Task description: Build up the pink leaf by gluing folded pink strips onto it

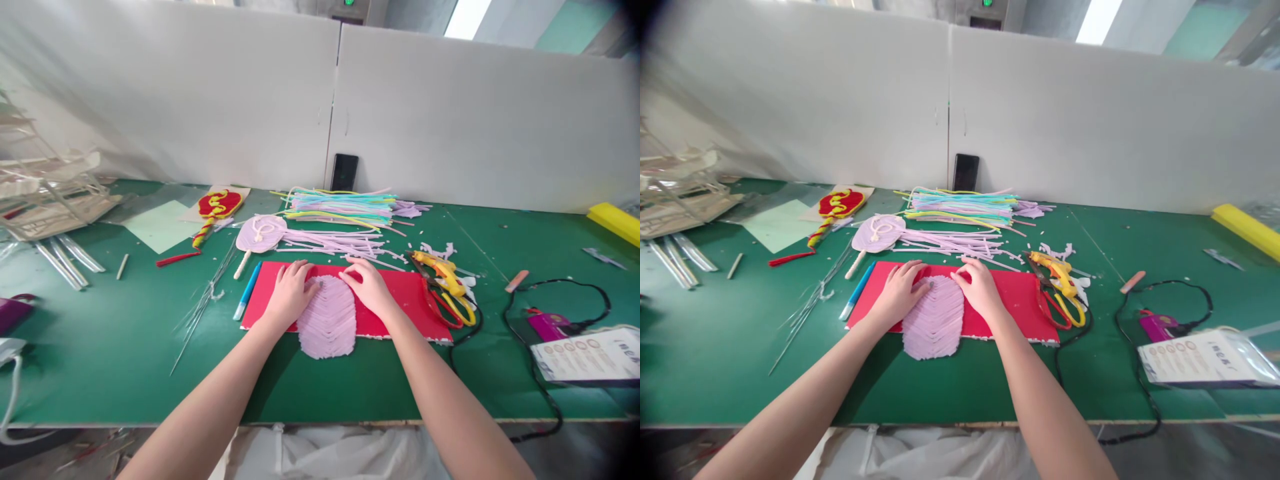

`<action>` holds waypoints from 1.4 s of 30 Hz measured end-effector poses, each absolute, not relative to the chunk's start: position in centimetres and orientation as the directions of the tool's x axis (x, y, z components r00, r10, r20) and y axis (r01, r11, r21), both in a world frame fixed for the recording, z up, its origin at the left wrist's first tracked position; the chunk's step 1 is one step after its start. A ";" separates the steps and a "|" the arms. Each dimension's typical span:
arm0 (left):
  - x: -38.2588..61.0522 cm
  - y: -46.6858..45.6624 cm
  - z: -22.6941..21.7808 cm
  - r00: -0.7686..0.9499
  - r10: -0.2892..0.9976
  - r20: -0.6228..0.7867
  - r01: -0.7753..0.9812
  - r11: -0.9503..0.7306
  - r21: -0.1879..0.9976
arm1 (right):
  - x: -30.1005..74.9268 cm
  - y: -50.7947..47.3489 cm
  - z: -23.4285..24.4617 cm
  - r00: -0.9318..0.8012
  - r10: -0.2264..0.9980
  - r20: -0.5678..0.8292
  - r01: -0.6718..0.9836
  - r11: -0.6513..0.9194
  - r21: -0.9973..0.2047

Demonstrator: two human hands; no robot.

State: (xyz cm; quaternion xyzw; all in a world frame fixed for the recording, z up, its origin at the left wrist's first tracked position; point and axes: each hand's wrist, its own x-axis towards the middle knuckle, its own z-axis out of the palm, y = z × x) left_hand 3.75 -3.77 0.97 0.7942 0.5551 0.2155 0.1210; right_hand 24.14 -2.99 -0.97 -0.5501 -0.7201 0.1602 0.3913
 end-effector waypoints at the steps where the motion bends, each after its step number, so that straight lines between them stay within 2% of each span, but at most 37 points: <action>1: 3.8 -3.8 0.9 0.289 0.934 0.207 0.830 -0.353 0.433 | 24.1 -3.0 -1.1 -0.093 0.919 0.384 0.667 0.344 -0.661; 10: 3.7 -3.7 0.8 0.293 0.933 0.208 0.831 -0.356 0.427 | 24.0 -2.8 -1.2 -0.048 0.913 0.405 0.646 0.337 -0.685; 17: 3.7 -3.7 0.8 0.296 0.932 0.210 0.823 -0.360 0.440 | 26.4 -2.5 0.0 0.218 0.891 0.397 0.644 0.175 -0.745; 21: 3.7 -3.8 1.0 0.292 0.934 0.204 0.822 -0.354 0.445 | 28.1 -2.3 0.0 0.336 0.840 0.427 0.686 0.092 -0.722; 25: 3.7 -3.7 0.9 0.290 0.935 0.203 0.826 -0.352 0.440 | 28.0 -1.9 -0.6 0.252 0.847 0.469 0.735 0.148 -0.662; 30: 3.6 -3.5 0.8 0.307 0.925 0.223 0.819 -0.376 0.433 | 27.3 -2.1 -1.3 0.129 0.888 0.442 0.794 0.174 -0.582; 36: 3.5 -3.5 0.7 0.299 0.927 0.224 0.821 -0.370 0.435 | 27.4 -2.4 -1.6 0.096 0.908 0.409 0.831 0.153 -0.535; 42: 3.5 -3.4 0.5 0.301 0.925 0.232 0.809 -0.376 0.451 | 27.0 -2.5 -0.8 0.124 0.902 0.414 0.829 0.136 -0.543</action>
